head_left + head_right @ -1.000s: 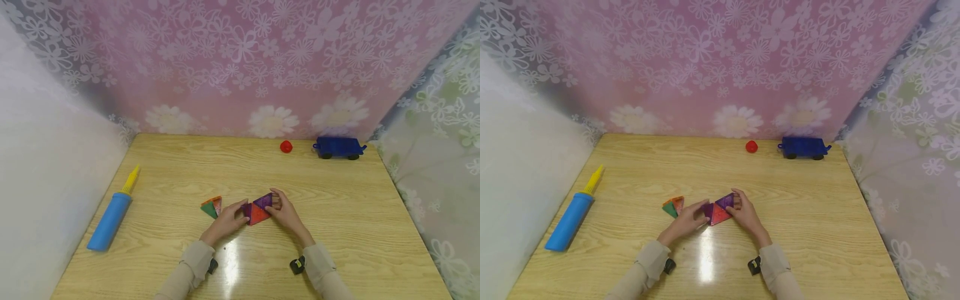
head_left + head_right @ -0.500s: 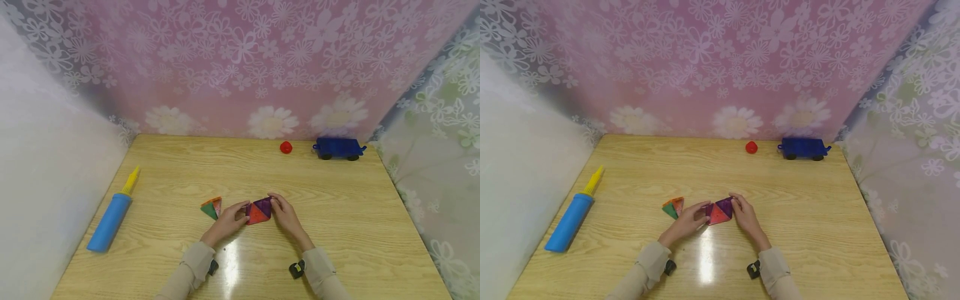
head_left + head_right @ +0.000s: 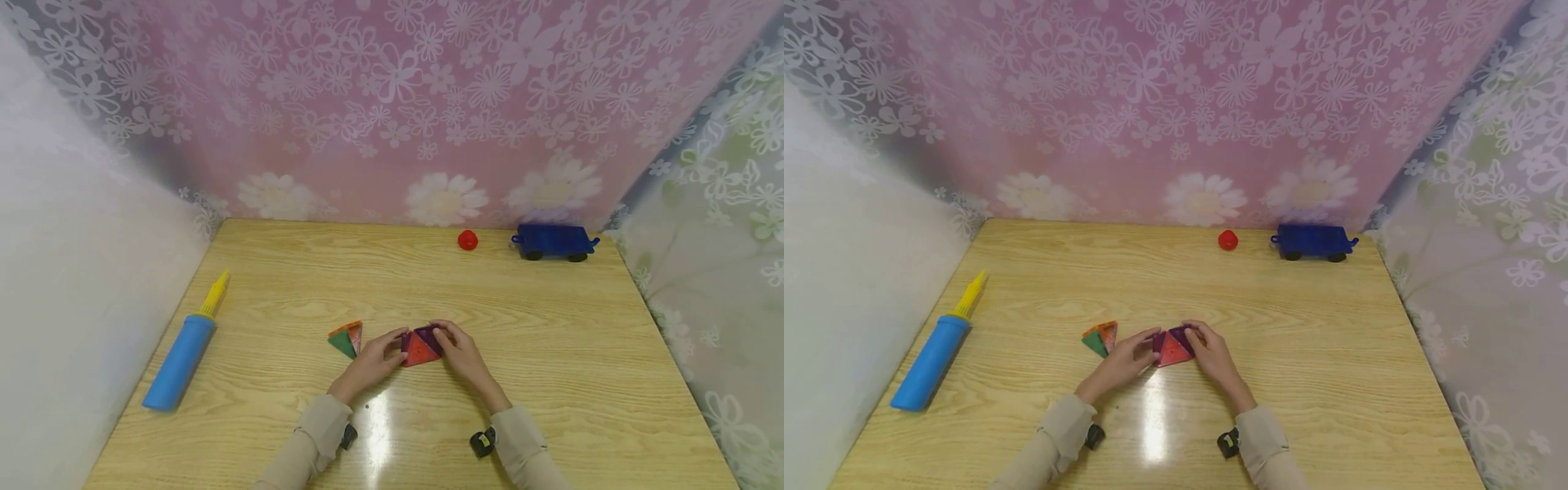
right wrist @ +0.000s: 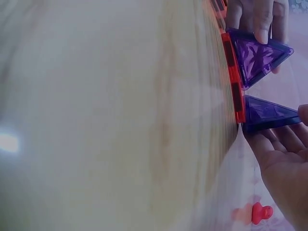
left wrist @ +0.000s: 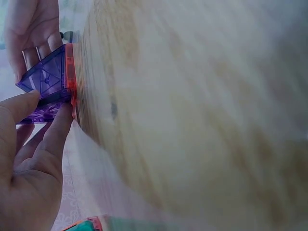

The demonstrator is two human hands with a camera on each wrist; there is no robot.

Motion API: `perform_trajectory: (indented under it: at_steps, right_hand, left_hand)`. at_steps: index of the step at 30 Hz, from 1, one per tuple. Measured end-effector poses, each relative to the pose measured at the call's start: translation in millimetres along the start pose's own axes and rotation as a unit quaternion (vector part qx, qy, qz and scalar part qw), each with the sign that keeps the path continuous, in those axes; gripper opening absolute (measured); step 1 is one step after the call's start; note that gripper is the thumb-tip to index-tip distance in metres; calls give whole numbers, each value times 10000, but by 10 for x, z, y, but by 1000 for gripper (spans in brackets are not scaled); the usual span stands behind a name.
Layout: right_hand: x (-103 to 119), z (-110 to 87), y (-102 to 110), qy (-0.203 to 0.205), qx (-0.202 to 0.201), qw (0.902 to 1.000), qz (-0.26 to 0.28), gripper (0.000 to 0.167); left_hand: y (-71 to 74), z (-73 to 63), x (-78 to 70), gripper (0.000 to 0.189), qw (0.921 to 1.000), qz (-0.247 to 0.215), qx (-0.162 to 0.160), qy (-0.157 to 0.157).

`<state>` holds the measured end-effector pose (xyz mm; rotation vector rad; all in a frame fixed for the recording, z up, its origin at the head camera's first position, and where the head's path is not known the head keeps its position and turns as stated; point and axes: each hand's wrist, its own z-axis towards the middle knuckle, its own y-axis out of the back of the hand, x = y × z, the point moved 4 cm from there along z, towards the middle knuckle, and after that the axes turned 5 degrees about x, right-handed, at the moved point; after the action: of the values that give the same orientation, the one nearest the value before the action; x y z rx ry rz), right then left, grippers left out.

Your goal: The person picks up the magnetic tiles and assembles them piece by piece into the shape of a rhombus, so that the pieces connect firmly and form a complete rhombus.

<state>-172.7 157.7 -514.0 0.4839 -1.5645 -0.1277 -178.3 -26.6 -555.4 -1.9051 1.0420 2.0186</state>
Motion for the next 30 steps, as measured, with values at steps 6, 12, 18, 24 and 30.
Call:
perform_trajectory:
  at_steps: [6, 12, 18, 24, 30]
  right_hand:
    - [21, -10, -32, -238, 78, 9997, 44, 32]
    - [-257, 62, -98, -119, 78, 9995, 272, 31]
    - [-305, 64, -124, -20, 103, 9998, 173, 30]
    - [-287, 45, -155, 88, 394, 9986, 354, 32]
    - [-130, -7, -144, 178, 618, 9972, 373, 33]
  left_hand:
    - [3, 10, 9, 51, 9999, 162, 17, 10]
    - [15, 20, -18, 50, 9993, 353, -32, -96]
    - [8, 25, -30, 50, 9991, 394, 23, -131]
    - [10, 39, -42, 51, 9987, 502, 39, -107]
    - [9, 48, -68, 52, 9983, 574, 80, -69]
